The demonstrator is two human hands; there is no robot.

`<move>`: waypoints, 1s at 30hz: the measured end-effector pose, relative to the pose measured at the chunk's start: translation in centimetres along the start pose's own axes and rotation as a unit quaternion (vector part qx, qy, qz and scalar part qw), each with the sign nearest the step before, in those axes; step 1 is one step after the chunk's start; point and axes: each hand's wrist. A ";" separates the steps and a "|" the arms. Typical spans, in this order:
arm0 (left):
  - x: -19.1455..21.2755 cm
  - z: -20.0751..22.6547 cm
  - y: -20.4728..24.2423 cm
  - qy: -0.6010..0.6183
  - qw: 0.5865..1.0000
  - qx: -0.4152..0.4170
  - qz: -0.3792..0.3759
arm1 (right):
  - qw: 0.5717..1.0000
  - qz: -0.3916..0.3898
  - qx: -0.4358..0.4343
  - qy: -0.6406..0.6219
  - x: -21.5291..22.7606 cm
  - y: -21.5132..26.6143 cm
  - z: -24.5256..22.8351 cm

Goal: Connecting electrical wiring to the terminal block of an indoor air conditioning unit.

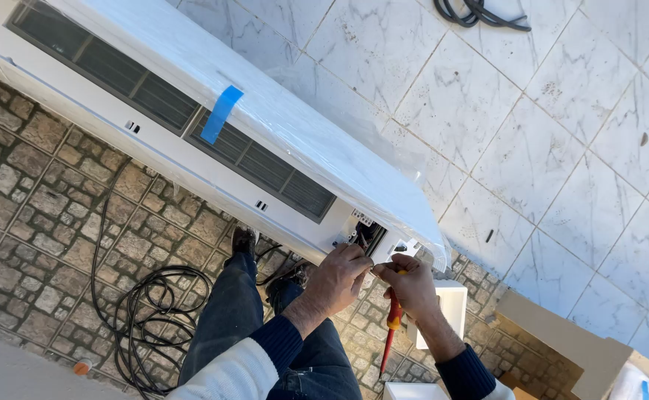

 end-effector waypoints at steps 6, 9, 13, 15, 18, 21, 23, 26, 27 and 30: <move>0.8 -0.4 -0.7 0.122 0.986 0.079 0.076 | 0.995 -0.018 -0.016 -0.092 0.7 -0.7 -0.5; 1.6 -0.5 -1.7 0.122 0.985 0.107 0.051 | 0.988 -0.018 -0.054 -0.145 0.7 0.1 -2.0; 0.0 0.4 -2.1 0.115 0.969 0.161 0.148 | 0.992 -0.051 0.005 -0.117 1.1 -4.2 0.2; -0.7 1.2 -2.5 0.085 0.955 0.204 0.200 | 0.988 -0.066 -0.008 -0.136 1.5 -6.1 0.3; -1.6 2.7 -3.3 0.056 0.926 0.230 0.294 | 0.991 -0.102 0.045 -0.070 2.3 -10.5 1.2; -3.7 2.9 -4.4 0.018 0.892 0.302 0.334 | 0.996 -0.044 0.074 0.028 2.6 -10.1 -0.5; -5.0 2.5 -5.3 0.016 0.862 0.325 0.389 | 0.991 -0.076 0.088 0.062 3.7 -9.1 -1.3; -5.9 2.4 -6.5 -0.007 0.808 0.377 0.453 | 0.981 -0.121 0.107 0.106 4.4 -8.4 -2.2; -6.1 2.5 -7.0 -0.027 0.786 0.410 0.462 | 0.978 -0.134 0.110 0.115 4.7 -8.3 -2.3; -6.0 2.9 -8.1 -0.041 0.741 0.453 0.494 | 0.974 -0.157 0.138 0.084 4.8 -11.1 -2.1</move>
Point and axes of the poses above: each hand's wrist, its own y-axis away from the middle knuckle, its own x-axis out of the back of the hand, z = x × y, and after that the axes turned 14 degrees about -x, right-handed
